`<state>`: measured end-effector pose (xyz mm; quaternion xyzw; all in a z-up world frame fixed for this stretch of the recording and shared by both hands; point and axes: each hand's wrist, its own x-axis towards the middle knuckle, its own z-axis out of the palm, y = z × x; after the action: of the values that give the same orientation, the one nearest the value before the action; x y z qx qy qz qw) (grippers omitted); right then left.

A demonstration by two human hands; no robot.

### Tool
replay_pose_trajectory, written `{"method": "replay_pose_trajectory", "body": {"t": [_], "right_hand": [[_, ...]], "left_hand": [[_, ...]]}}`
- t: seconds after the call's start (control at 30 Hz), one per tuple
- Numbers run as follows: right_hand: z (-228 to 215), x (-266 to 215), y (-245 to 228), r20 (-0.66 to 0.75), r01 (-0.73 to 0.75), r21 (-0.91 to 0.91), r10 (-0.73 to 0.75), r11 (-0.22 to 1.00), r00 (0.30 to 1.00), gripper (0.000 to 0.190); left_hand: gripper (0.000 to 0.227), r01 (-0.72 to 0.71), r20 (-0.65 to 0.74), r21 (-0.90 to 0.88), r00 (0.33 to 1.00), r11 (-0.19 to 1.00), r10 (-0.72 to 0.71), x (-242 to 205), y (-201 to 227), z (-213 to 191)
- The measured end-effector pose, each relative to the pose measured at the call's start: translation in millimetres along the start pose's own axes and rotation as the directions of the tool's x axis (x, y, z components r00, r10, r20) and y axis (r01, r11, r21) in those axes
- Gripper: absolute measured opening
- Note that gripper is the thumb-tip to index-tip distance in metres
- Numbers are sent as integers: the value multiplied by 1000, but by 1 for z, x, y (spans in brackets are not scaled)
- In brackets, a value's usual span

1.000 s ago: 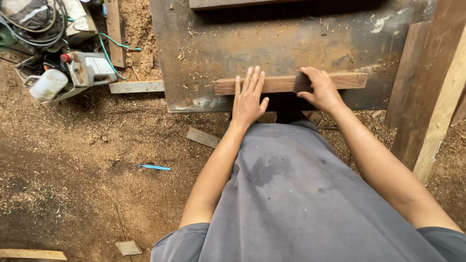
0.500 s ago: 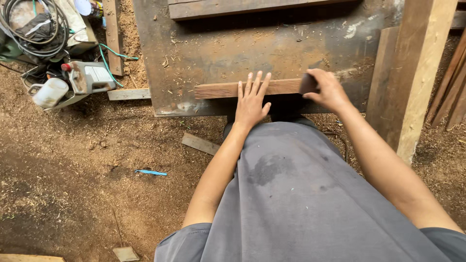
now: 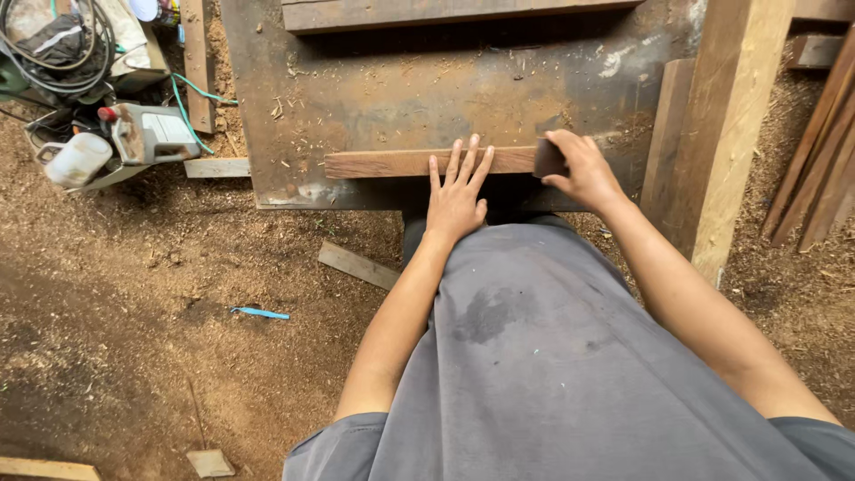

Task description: The person sands a piece of wood by hand using sandpaper, rubbing the tool across the top surface and the edges while holding the wood steady on a workbench.

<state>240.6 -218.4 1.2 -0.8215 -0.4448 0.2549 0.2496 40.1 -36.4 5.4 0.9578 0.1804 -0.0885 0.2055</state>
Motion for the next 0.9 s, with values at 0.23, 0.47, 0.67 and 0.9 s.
{"method": "replay_pose_trajectory", "body": {"t": [0.23, 0.47, 0.67, 0.9], "right_hand": [[5, 14, -10, 85, -131, 86, 124, 988, 989, 80], [11, 18, -14, 44, 61, 27, -62, 998, 997, 80], [3, 31, -43, 216, -301, -24, 299, 953, 930, 82], [40, 58, -74, 116, 141, -15, -138, 990, 984, 82]], "left_hand": [[98, -8, -70, -42, 998, 999, 5, -11, -14, 2], [95, 4, -76, -94, 997, 996, -11, -20, -24, -3], [94, 10, -106, -121, 994, 993, -23, -34, -40, -11], [93, 11, -63, -112, 998, 994, -19, -40, -61, -20]]}}
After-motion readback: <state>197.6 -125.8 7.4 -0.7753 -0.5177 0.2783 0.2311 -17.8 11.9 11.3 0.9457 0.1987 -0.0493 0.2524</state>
